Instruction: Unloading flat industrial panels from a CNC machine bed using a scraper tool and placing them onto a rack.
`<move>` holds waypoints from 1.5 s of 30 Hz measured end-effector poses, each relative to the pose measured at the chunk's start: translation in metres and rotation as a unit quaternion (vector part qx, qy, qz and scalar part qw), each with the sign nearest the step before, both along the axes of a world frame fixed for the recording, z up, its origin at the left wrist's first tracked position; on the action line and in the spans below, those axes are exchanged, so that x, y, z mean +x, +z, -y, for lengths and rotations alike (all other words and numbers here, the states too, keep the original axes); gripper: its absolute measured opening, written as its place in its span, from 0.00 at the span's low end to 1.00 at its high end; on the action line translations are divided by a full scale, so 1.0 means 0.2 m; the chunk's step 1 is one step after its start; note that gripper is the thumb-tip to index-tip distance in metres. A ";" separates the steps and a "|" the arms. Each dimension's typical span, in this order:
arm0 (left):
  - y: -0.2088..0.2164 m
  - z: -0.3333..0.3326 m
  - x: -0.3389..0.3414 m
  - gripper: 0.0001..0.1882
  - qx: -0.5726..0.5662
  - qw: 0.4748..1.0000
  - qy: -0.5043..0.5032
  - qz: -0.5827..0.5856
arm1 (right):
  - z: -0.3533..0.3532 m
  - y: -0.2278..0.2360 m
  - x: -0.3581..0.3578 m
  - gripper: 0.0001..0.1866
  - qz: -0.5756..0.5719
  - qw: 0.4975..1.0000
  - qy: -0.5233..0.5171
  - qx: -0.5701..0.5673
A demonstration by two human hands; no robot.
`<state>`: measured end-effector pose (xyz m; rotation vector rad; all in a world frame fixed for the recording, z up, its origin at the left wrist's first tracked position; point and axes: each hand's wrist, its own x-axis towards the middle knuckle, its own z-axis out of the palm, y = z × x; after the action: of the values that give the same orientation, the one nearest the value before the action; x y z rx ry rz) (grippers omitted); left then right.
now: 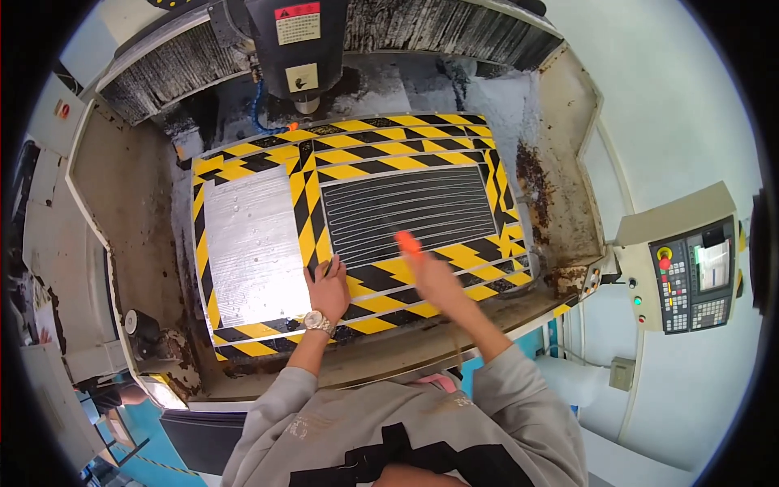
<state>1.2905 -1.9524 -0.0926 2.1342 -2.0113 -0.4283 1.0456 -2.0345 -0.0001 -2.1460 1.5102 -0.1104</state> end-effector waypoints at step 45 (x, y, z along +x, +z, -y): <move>-0.17 0.19 -0.17 0.39 -0.031 0.934 0.271 -0.229 | -0.33 0.37 -0.86 0.28 0.033 0.931 -0.340 0.125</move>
<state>1.2562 -1.9902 -0.1258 2.1711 -1.1194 -0.6743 0.8737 -1.9688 0.0729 -1.3367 2.0379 -0.2107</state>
